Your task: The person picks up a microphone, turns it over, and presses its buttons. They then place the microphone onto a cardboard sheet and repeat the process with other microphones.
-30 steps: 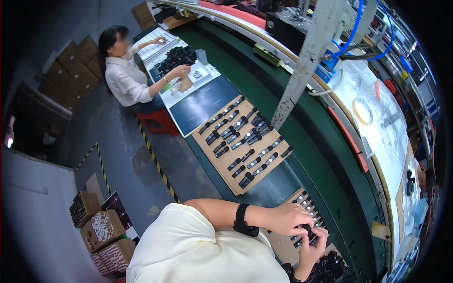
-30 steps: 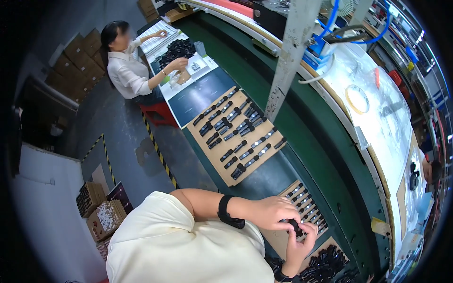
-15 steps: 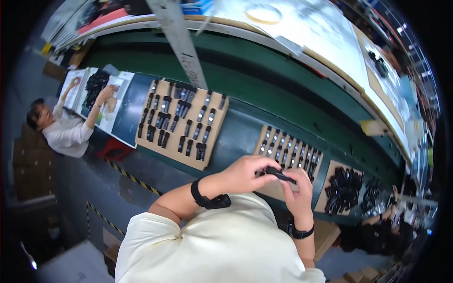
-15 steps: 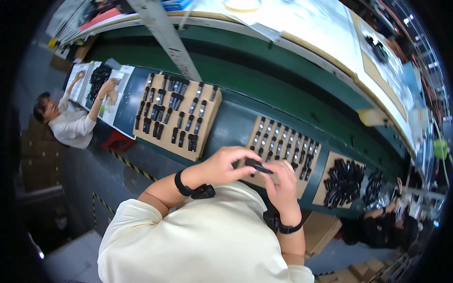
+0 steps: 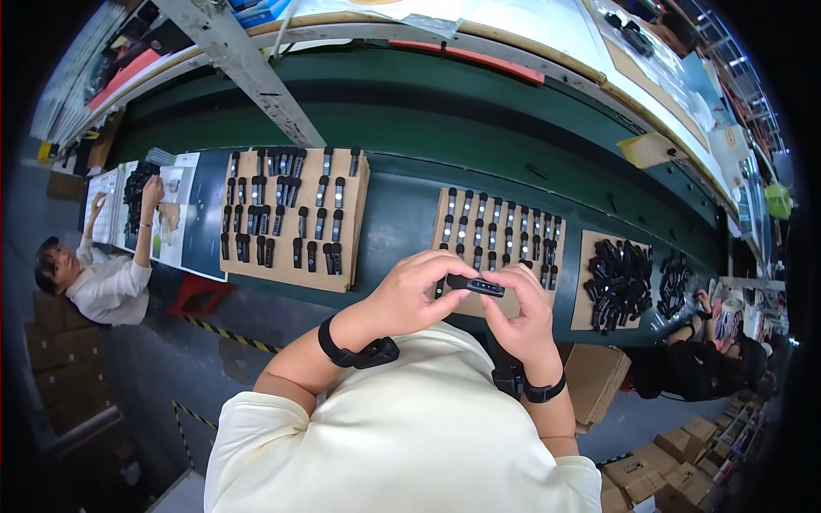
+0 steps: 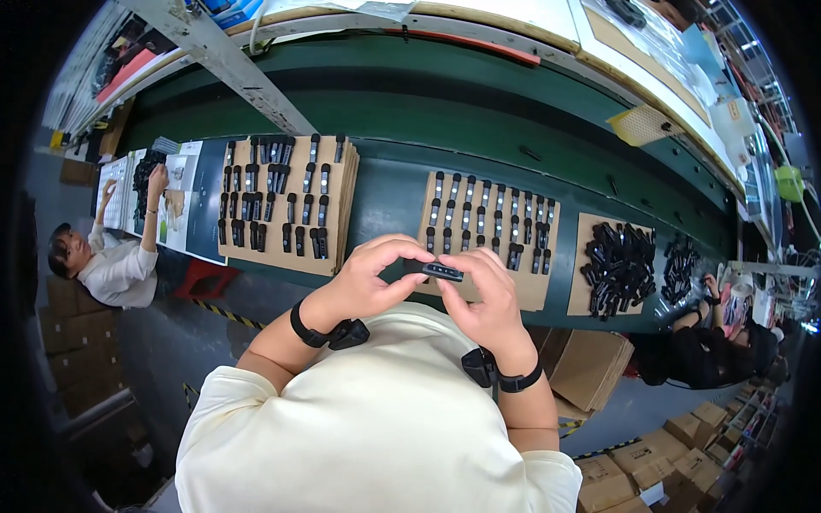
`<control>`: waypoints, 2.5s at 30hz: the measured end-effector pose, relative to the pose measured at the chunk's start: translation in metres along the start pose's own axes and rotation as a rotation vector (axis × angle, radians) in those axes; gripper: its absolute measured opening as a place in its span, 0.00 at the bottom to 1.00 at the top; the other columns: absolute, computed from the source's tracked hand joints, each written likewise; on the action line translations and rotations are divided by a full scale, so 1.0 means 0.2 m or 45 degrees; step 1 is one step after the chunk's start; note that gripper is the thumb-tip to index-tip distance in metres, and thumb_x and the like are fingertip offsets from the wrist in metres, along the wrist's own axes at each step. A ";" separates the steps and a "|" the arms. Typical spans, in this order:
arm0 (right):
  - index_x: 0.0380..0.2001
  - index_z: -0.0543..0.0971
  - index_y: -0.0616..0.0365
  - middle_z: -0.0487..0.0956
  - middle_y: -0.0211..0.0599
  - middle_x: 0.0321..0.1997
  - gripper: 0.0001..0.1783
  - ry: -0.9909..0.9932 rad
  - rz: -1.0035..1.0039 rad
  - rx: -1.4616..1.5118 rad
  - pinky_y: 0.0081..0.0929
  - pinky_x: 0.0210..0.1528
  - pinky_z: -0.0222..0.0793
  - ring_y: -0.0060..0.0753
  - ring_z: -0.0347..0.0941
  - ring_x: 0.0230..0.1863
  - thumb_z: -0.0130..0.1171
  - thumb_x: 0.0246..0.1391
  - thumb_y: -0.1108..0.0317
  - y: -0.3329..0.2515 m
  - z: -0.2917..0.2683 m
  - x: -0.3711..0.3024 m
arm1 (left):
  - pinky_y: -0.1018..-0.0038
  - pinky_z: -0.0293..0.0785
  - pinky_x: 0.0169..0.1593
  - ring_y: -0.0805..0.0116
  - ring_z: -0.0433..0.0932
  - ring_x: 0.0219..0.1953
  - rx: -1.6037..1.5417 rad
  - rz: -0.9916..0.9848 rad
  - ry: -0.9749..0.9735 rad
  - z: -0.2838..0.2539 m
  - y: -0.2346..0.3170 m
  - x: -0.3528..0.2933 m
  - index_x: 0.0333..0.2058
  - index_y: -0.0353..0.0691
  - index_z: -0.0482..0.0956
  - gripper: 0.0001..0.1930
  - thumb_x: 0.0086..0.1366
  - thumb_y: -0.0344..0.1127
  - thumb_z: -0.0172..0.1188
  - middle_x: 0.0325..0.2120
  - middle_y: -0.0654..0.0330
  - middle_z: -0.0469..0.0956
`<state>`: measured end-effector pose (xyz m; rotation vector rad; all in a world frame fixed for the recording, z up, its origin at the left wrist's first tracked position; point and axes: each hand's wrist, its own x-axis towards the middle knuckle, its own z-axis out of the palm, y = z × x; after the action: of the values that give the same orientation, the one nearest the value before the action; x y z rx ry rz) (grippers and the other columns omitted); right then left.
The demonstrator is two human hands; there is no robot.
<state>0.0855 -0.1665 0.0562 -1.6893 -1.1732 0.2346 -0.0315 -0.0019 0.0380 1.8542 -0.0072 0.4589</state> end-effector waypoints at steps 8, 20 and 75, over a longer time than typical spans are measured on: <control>0.38 0.77 0.62 0.78 0.41 0.35 0.16 -0.019 -0.063 -0.019 0.30 0.40 0.68 0.40 0.74 0.36 0.63 0.42 0.80 0.00 -0.02 -0.03 | 0.71 0.74 0.44 0.63 0.78 0.38 -0.080 -0.022 0.054 0.01 0.04 0.00 0.41 0.34 0.78 0.13 0.56 0.25 0.64 0.37 0.54 0.79; 0.40 0.77 0.62 0.76 0.34 0.31 0.14 -0.266 0.480 0.112 0.23 0.33 0.68 0.26 0.71 0.31 0.63 0.47 0.76 0.07 -0.02 -0.07 | 0.69 0.73 0.44 0.61 0.77 0.36 0.156 0.002 -0.175 0.01 -0.09 0.05 0.40 0.36 0.78 0.12 0.57 0.30 0.65 0.35 0.54 0.77; 0.35 0.77 0.61 0.79 0.46 0.33 0.08 -0.181 1.381 -0.175 0.35 0.38 0.72 0.47 0.76 0.33 0.58 0.53 0.69 0.86 -0.34 -0.75 | 0.61 0.72 0.50 0.53 0.74 0.49 1.112 -0.488 -0.506 0.25 -1.71 1.23 0.43 0.44 0.77 0.14 0.56 0.35 0.62 0.43 0.55 0.75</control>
<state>0.1527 -0.3259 -0.1054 -2.3178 -0.2498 0.9574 0.2888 0.1209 -0.2093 2.6959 0.3195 -0.2356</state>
